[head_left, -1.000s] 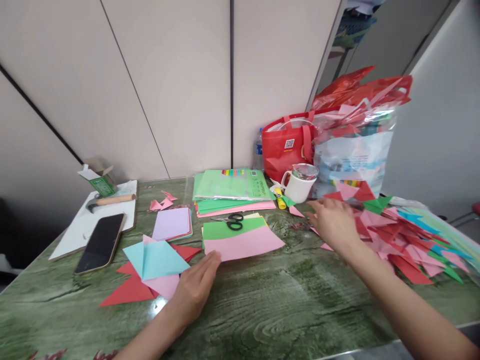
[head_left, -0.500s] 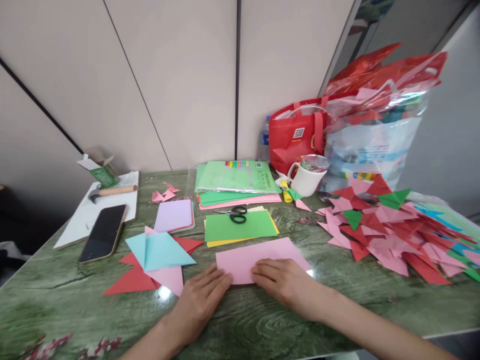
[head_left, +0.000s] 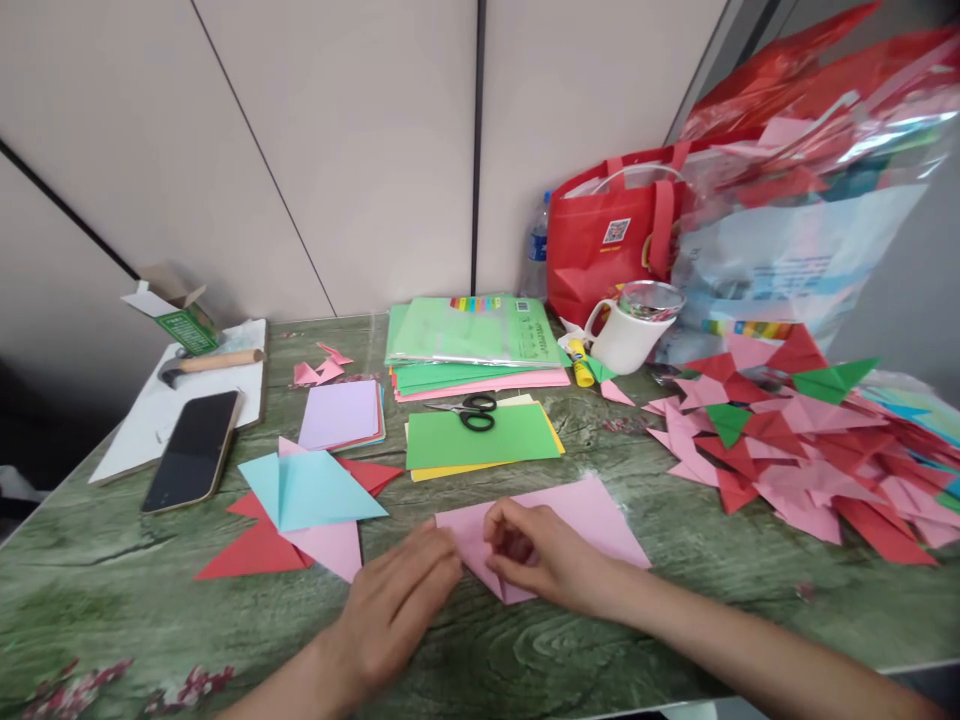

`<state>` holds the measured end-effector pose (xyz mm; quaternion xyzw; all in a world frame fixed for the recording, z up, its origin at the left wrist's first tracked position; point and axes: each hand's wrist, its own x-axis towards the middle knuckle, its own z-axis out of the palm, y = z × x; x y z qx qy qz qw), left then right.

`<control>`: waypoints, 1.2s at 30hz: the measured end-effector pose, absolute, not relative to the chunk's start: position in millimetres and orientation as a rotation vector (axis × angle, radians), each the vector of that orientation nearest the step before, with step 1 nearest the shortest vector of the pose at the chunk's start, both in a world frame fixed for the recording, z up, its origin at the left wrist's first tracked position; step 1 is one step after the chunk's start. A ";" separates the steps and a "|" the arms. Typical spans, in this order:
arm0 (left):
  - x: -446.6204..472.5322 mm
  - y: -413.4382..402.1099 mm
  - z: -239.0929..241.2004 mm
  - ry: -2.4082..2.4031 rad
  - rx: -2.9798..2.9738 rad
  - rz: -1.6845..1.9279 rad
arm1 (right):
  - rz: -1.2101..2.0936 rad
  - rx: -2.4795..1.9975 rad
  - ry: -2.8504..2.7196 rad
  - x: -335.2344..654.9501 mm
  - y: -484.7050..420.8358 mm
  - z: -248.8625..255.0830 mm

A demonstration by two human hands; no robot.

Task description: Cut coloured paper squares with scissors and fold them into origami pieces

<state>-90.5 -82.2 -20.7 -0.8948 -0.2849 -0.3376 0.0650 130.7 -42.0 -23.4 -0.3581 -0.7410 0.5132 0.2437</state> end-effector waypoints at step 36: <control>-74.5 -80.0 -22.1 -0.774 -2.730 -0.398 | 0.849 -0.646 -2.444 165.4 -17.3 -33.8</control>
